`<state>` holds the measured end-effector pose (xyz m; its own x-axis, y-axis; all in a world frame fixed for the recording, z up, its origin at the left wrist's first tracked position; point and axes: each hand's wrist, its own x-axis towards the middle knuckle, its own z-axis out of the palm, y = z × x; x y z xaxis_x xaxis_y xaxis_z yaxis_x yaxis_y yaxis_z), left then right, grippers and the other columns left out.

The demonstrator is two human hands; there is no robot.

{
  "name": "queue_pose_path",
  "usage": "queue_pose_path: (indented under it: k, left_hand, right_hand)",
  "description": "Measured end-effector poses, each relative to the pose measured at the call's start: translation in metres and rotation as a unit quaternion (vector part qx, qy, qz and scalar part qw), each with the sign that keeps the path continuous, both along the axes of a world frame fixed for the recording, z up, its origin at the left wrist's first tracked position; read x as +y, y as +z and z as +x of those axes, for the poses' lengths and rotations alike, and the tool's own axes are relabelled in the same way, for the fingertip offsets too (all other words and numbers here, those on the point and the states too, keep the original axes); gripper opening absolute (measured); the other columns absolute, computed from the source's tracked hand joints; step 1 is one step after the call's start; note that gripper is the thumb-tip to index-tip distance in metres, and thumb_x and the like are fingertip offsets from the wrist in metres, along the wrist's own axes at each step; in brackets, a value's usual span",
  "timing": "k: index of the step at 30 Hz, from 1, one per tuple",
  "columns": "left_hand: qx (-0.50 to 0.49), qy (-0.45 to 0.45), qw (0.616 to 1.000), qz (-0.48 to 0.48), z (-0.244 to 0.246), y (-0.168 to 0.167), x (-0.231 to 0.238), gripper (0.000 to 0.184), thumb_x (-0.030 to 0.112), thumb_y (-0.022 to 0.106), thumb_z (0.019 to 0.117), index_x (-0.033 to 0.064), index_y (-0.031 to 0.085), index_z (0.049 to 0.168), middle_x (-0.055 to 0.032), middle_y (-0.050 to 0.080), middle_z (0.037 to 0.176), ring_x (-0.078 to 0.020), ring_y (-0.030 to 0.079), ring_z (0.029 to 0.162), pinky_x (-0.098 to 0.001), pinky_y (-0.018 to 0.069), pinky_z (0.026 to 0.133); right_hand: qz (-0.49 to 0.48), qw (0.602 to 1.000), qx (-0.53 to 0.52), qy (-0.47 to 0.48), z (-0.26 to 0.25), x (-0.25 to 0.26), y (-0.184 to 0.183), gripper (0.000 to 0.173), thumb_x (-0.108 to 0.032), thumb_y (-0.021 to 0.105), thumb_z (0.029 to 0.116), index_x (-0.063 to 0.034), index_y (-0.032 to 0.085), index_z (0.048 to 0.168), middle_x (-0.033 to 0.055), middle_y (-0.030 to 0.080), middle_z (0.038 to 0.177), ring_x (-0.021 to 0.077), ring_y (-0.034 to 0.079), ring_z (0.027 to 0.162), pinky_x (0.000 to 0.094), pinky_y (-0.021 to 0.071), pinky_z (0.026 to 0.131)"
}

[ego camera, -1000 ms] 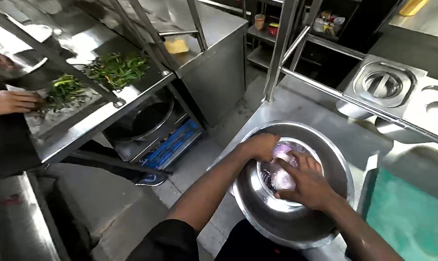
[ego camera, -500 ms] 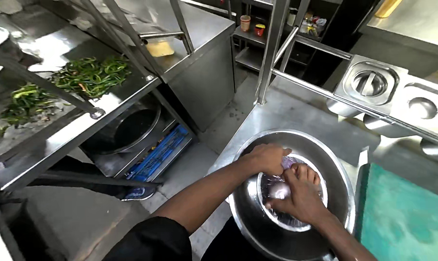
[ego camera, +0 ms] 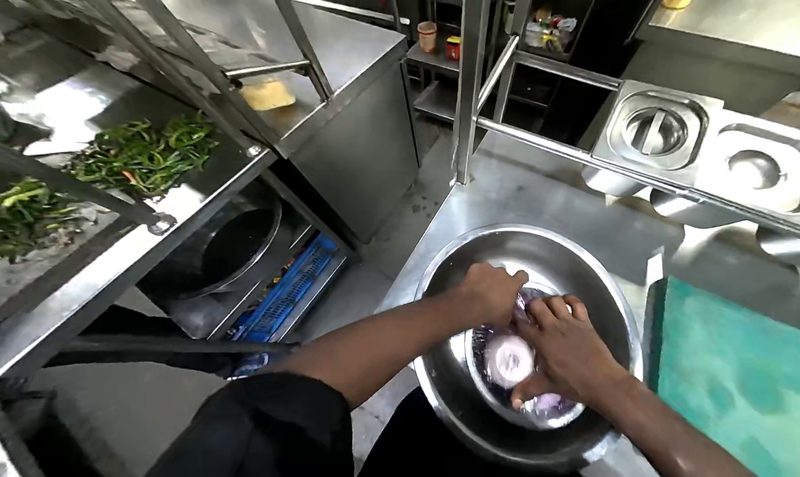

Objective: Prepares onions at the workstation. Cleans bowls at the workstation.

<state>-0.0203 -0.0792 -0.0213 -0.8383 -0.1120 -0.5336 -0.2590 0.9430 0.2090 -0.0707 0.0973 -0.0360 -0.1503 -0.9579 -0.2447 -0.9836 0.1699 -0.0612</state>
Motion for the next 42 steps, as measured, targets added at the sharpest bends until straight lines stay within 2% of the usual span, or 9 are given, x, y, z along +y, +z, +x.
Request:
queue_pose_path:
  k: [6,14,18,24,27,31,37,40,42]
  left_hand:
    - [0.029,-0.132,0.989,0.051,0.012,0.011,-0.026,0.035,0.038,0.050,0.1024,0.0102,0.064,0.118,-0.0131,0.068,0.088,-0.0342,0.068,0.088,-0.0573,0.0521,0.076]
    - [0.076,-0.002,0.997,0.032,0.000,0.002,0.020,0.057,0.022,0.059,0.1009,0.0210,0.040,0.155,-0.0187,0.068,0.115,-0.0404,0.069,0.095,-0.0592,0.0552,0.078]
    - [0.086,-0.040,0.995,0.036,-0.025,-0.022,0.015,0.034,0.029,0.046,0.1077,0.0170,0.054,0.138,-0.0190,0.070,0.094,-0.0419,0.069,0.092,-0.0604,0.0541,0.075]
    - [0.011,0.047,0.999,0.024,-0.036,-0.021,-0.011,0.043,0.039,0.037,0.1106,0.0115,0.054,0.139,-0.0223,0.068,0.113,-0.0432,0.067,0.107,-0.0622,0.0538,0.085]
    - [0.006,0.069,0.997,0.046,-0.029,-0.030,-0.010,0.042,0.038,0.036,0.1105,0.0107,0.056,0.134,-0.0217,0.067,0.115,-0.0430,0.066,0.109,-0.0632,0.0533,0.087]
    - [0.039,0.070,0.996,0.040,-0.029,-0.021,-0.002,0.043,0.039,0.035,0.1110,0.0157,0.054,0.142,-0.0221,0.070,0.108,-0.0433,0.068,0.103,-0.0626,0.0542,0.085]
    - [0.052,0.025,0.993,0.103,-0.029,-0.011,-0.027,0.046,0.035,0.033,0.1120,0.0046,0.068,0.118,-0.0207,0.070,0.102,-0.0380,0.068,0.101,-0.0590,0.0519,0.090]
    - [0.077,0.082,0.984,0.138,-0.024,-0.017,-0.031,0.049,0.036,0.034,0.1118,0.0009,0.067,0.102,-0.0193,0.066,0.089,-0.0354,0.067,0.088,-0.0566,0.0527,0.081]
    - [0.098,0.128,0.976,0.149,-0.020,-0.023,-0.032,0.052,0.039,0.034,0.1115,0.0005,0.067,0.100,-0.0201,0.067,0.089,-0.0361,0.067,0.088,-0.0576,0.0530,0.081]
  right_hand:
    - [-0.271,0.962,-0.001,0.026,0.008,0.043,-0.030,0.069,-0.090,0.046,0.0783,-0.0238,0.068,0.080,-0.0003,0.071,0.109,0.0309,0.064,0.103,0.0534,0.0505,0.085]
    - [-0.305,0.948,-0.020,0.085,0.000,0.028,-0.033,0.064,-0.069,0.041,0.1001,-0.0159,0.058,0.069,0.0005,0.055,0.063,0.0224,0.061,0.070,0.0419,0.0504,0.072]
    - [-0.330,0.942,-0.042,0.033,0.010,0.033,-0.037,0.061,-0.056,0.045,0.1044,-0.0137,0.055,0.061,-0.0001,0.050,0.054,0.0195,0.055,0.057,0.0378,0.0455,0.060]
    - [-0.285,0.957,-0.044,-0.008,0.050,0.131,0.000,0.033,-0.019,0.056,0.0975,-0.0125,0.055,0.065,0.0038,0.053,0.055,0.0234,0.056,0.058,0.0400,0.0469,0.063]
    - [-0.280,0.957,-0.037,-0.067,0.043,0.160,-0.004,0.036,-0.026,0.059,0.0986,-0.0122,0.053,0.066,0.0049,0.050,0.057,0.0248,0.052,0.059,0.0406,0.0424,0.066]
    - [-0.297,0.943,0.023,-0.146,0.042,0.144,-0.016,0.041,-0.053,0.052,0.1029,-0.0171,0.070,0.112,0.0038,0.066,0.077,0.0248,0.061,0.074,0.0417,0.0501,0.074]
    - [-0.189,0.974,0.068,-0.107,-0.003,0.112,-0.020,0.053,-0.069,0.063,0.0820,-0.0200,0.078,0.095,0.0103,0.068,0.095,0.0373,0.065,0.093,0.0605,0.0514,0.083]
    - [-0.114,0.991,0.059,-0.037,-0.018,0.092,-0.015,0.039,-0.042,0.089,0.0705,-0.0165,0.074,0.096,0.0094,0.071,0.107,0.0344,0.066,0.106,0.0597,0.0495,0.098]
    - [-0.152,0.987,0.030,0.039,-0.036,0.090,-0.023,0.019,-0.022,0.077,0.0819,-0.0136,0.071,0.098,0.0085,0.071,0.105,0.0309,0.068,0.106,0.0549,0.0515,0.100]
